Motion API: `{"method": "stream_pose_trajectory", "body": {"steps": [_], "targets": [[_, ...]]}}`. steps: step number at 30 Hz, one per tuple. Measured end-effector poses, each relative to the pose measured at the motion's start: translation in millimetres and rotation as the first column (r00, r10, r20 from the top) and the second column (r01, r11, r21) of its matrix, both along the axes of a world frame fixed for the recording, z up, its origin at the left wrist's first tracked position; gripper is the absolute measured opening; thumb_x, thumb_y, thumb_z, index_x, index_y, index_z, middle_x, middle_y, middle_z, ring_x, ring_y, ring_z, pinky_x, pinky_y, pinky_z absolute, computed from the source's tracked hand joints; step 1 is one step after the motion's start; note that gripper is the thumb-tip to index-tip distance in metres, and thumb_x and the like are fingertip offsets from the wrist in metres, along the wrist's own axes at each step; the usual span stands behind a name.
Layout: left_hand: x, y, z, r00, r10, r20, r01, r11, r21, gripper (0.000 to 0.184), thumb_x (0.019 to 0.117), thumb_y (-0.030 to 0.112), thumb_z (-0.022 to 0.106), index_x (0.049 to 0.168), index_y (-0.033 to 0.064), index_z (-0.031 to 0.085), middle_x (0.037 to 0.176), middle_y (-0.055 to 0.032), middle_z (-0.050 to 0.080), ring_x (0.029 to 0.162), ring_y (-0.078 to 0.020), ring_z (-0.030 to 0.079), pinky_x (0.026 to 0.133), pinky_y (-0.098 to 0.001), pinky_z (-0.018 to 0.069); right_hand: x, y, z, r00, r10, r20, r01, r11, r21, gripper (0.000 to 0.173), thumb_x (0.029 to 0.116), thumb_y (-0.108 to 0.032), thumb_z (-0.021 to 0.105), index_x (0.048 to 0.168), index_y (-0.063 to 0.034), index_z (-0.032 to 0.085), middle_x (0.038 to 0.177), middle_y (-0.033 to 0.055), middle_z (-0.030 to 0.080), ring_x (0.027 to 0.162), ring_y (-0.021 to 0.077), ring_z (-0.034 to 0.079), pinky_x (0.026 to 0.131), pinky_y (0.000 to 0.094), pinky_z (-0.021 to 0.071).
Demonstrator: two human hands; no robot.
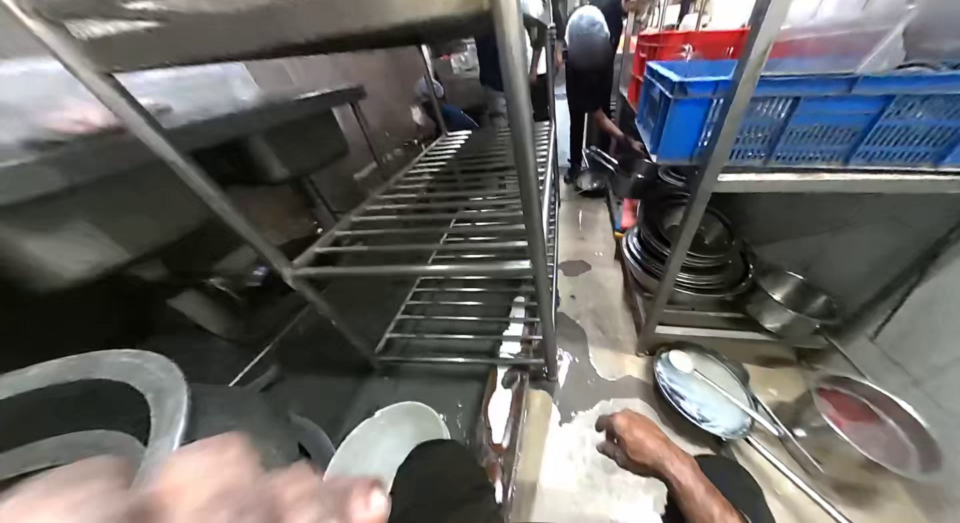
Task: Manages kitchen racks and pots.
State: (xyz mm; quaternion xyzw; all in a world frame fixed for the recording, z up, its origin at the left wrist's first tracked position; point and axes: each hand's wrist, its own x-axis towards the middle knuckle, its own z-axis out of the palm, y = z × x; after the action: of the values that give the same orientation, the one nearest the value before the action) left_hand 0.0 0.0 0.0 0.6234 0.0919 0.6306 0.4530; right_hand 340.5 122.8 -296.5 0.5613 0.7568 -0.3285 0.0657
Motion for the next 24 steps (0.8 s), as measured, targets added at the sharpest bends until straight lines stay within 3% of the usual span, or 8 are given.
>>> {"method": "stream_pose_trajectory", "body": {"steps": [2,4,7,10,15,19,22,24], "targets": [[-1,20,-39,0.997,0.032,0.072,-0.027,0.997,-0.078,0.025,0.095,0.02,0.068,0.12,0.0167,0.067,0.105,-0.0049,0.072,0.089,-0.0201,0.072,0.082,-0.039,0.0616,1,1,-2,1.0,0.006,0.004,-0.006,1.0,-0.002,0.041,0.1015,-0.039,0.06,0.13,-0.0117,0.068,0.115,0.0164,0.074,0.111,0.0368,0.069,0.097,0.0623,0.052],[7,37,-76,0.998,0.015,0.056,-0.001,0.971,-0.239,0.026,0.0969,0.018,0.069,0.123,0.0172,0.067,0.108,-0.0092,0.074,0.089,-0.0209,0.074,0.08,-0.0371,0.0631,-1,2,-4,1.0,0.012,0.011,-0.012,1.0,-0.019,0.041,0.1014,-0.04,0.06,0.13,-0.0114,0.069,0.113,0.0161,0.074,0.109,0.0366,0.07,0.097,0.062,0.0523],[27,61,-123,0.998,0.004,0.067,0.026,0.894,-0.447,0.018,0.0983,0.011,0.064,0.116,0.0089,0.065,0.103,-0.0136,0.073,0.083,-0.0223,0.073,0.077,-0.0375,0.0635,-5,1,-6,0.999,0.019,0.04,-0.016,0.998,-0.055,0.041,0.1015,-0.04,0.06,0.129,-0.0118,0.069,0.112,0.0162,0.074,0.108,0.0367,0.07,0.095,0.0623,0.0527],[46,78,-152,1.0,0.025,0.012,-0.014,0.842,-0.539,0.016,0.0976,0.001,0.052,0.111,0.0016,0.061,0.099,-0.0145,0.072,0.079,-0.022,0.073,0.073,-0.0363,0.0636,-3,1,-9,0.999,0.02,0.037,-0.018,0.998,-0.059,0.04,0.1015,-0.04,0.061,0.128,-0.0113,0.07,0.112,0.0169,0.075,0.107,0.0371,0.071,0.094,0.0624,0.0531],[62,107,-180,0.957,0.211,-0.198,-0.275,0.873,-0.403,0.018,0.0936,-0.003,0.054,0.11,-0.0047,0.062,0.101,-0.0146,0.071,0.086,-0.0251,0.073,0.074,-0.0371,0.064,3,-1,-9,0.999,-0.001,0.05,0.005,0.996,-0.085,0.042,0.1023,-0.041,0.06,0.13,-0.0106,0.069,0.113,0.0175,0.075,0.109,0.038,0.07,0.095,0.0632,0.0526],[69,124,-193,0.957,0.21,-0.199,-0.282,0.829,-0.482,0.017,0.095,0.0,0.055,0.109,-0.0045,0.063,0.099,-0.0161,0.073,0.086,-0.0264,0.073,0.073,-0.0367,0.0637,3,-3,-11,0.998,-0.012,0.068,0.018,0.996,-0.089,0.043,0.1024,-0.042,0.059,0.131,-0.0116,0.069,0.115,0.0176,0.074,0.111,0.038,0.07,0.096,0.0633,0.0524],[71,134,-206,0.925,0.187,-0.33,-0.325,0.84,-0.434,0.015,0.0956,0.003,0.058,0.109,-0.0005,0.065,0.101,-0.0112,0.073,0.085,-0.0218,0.074,0.074,-0.0348,0.0644,1,-1,-14,0.997,0.008,0.083,-0.001,0.996,-0.088,0.042,0.1024,-0.042,0.059,0.131,-0.0124,0.069,0.115,0.0173,0.075,0.111,0.0381,0.07,0.096,0.0634,0.0526],[67,141,-224,0.839,0.22,-0.498,-0.413,0.852,-0.32,0.016,0.0955,0.008,0.061,0.109,0.0022,0.067,0.102,-0.0074,0.074,0.083,-0.0162,0.074,0.075,-0.0327,0.0646,-2,2,-15,0.997,0.024,0.079,-0.017,0.996,-0.087,0.042,0.1025,-0.042,0.059,0.131,-0.0126,0.069,0.114,0.0166,0.075,0.11,0.0374,0.07,0.096,0.0627,0.0528]]}}
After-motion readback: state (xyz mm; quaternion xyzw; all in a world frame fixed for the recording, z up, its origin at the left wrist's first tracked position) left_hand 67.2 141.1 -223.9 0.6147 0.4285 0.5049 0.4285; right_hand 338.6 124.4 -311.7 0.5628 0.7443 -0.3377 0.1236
